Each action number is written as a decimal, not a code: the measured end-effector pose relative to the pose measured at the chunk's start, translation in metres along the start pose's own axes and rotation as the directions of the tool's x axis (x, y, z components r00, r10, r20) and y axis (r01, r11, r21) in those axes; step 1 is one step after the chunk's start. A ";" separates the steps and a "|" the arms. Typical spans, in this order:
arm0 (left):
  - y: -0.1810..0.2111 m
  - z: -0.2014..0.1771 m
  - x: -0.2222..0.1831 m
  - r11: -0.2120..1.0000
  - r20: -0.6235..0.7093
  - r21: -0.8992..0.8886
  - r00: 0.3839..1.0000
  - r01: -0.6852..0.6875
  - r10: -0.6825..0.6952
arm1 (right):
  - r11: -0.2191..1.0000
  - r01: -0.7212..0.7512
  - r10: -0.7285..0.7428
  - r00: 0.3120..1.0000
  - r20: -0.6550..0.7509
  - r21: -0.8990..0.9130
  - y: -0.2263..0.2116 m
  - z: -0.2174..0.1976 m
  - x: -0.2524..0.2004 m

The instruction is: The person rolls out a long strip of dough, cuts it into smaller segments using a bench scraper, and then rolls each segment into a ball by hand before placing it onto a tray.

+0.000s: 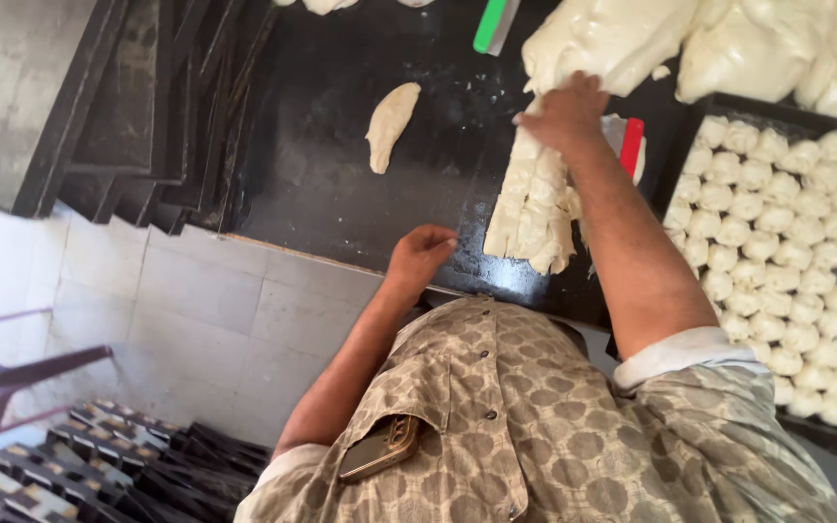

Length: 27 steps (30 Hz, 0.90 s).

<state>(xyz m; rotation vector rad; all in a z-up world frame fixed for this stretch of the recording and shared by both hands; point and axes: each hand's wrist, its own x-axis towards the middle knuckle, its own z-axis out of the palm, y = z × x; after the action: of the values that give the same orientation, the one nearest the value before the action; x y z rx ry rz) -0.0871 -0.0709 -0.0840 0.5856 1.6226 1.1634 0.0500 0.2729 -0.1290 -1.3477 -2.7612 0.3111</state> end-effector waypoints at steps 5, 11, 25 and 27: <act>-0.005 0.029 0.049 0.999 0.136 0.022 0.990 -0.030 0.027 | 0.951 0.121 -0.164 0.977 0.134 0.285 -0.054 -0.069 -0.074; -0.013 0.057 0.095 0.511 0.281 0.514 0.698 -0.689 0.658 | 0.636 -0.116 0.009 0.990 0.142 0.763 -0.112 -0.188 -0.185; 0.123 -0.022 0.079 0.784 0.968 0.237 0.203 -0.574 -0.144 | 0.214 0.122 0.611 0.757 -0.230 0.969 -0.107 -0.186 -0.370; 0.117 -0.027 0.075 0.749 0.933 0.349 0.281 -0.564 -0.223 | 0.216 0.053 0.661 0.727 -0.186 0.975 -0.096 -0.155 -0.377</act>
<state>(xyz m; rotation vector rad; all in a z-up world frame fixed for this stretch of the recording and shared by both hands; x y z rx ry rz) -0.1582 0.0283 -0.0119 1.6243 0.7443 0.0966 0.2297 -0.0566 0.0568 -1.2366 -1.1543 1.1306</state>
